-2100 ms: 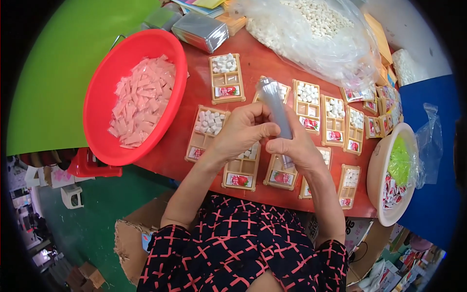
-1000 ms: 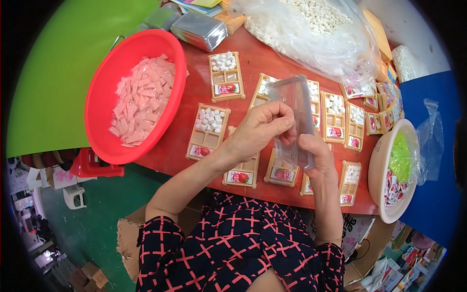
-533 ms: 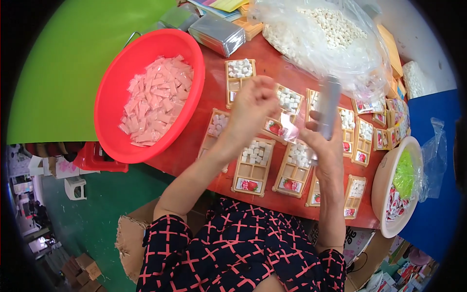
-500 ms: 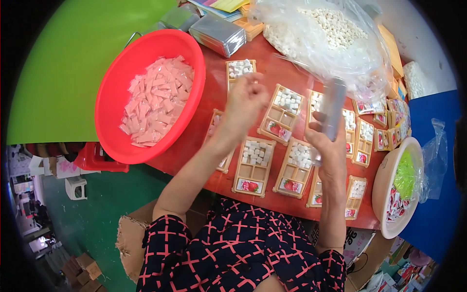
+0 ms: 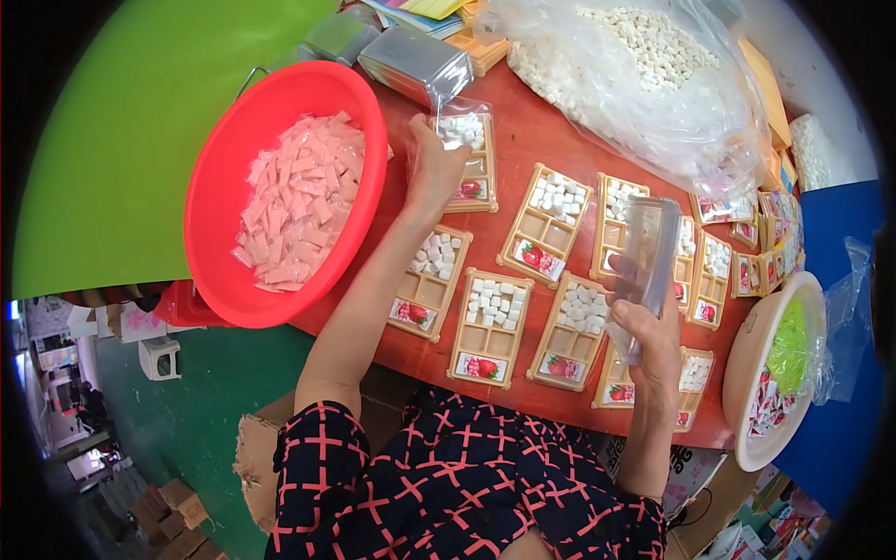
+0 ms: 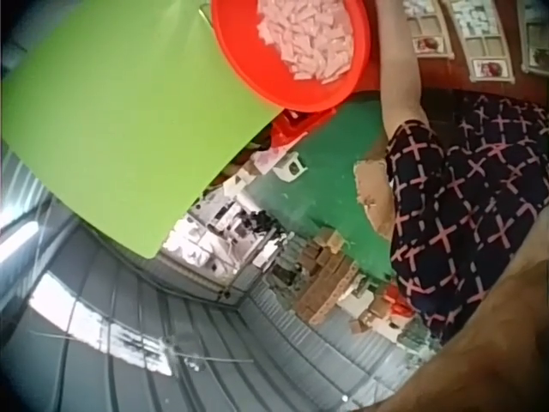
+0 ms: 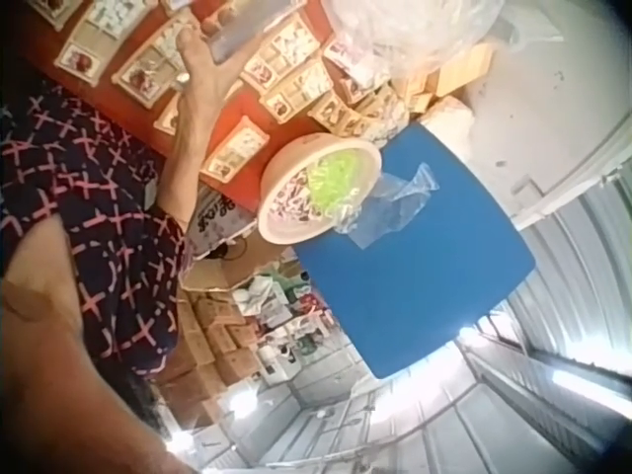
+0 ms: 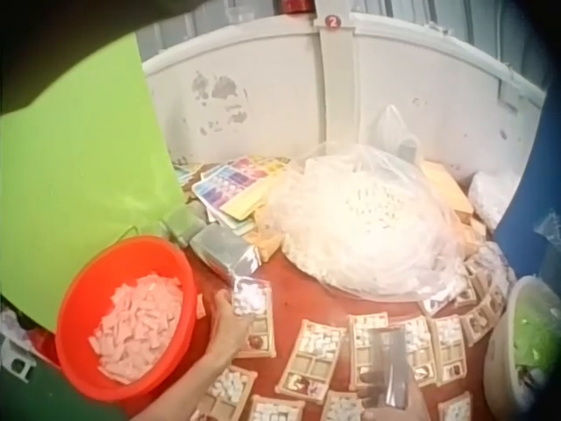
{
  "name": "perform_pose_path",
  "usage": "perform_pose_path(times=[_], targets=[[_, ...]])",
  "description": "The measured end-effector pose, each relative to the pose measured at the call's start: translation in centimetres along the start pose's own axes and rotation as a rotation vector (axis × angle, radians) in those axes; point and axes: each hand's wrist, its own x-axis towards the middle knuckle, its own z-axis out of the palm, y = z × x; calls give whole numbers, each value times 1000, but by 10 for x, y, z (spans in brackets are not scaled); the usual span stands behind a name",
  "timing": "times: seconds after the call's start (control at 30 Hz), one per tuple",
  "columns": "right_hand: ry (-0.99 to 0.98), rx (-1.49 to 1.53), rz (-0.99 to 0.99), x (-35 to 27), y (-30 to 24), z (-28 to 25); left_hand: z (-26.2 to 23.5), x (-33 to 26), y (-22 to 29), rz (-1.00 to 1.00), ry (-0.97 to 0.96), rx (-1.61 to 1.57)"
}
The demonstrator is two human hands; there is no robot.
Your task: Packaging small white cubes, pink strips, and product packets into plastic trays and then bagging the trays.
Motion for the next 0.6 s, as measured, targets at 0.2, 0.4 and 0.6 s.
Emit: perform_pose_path(times=[0.2,0.4,0.6], targets=[[-20,27,-4,-1,1,-4,-5,-8,5,-65,34,88],[-48,21,-4,-2,5,-5,1,-5,-24,149,151,271],[-29,21,-4,-6,5,-5,-5,-6,-3,309,-195,493]])
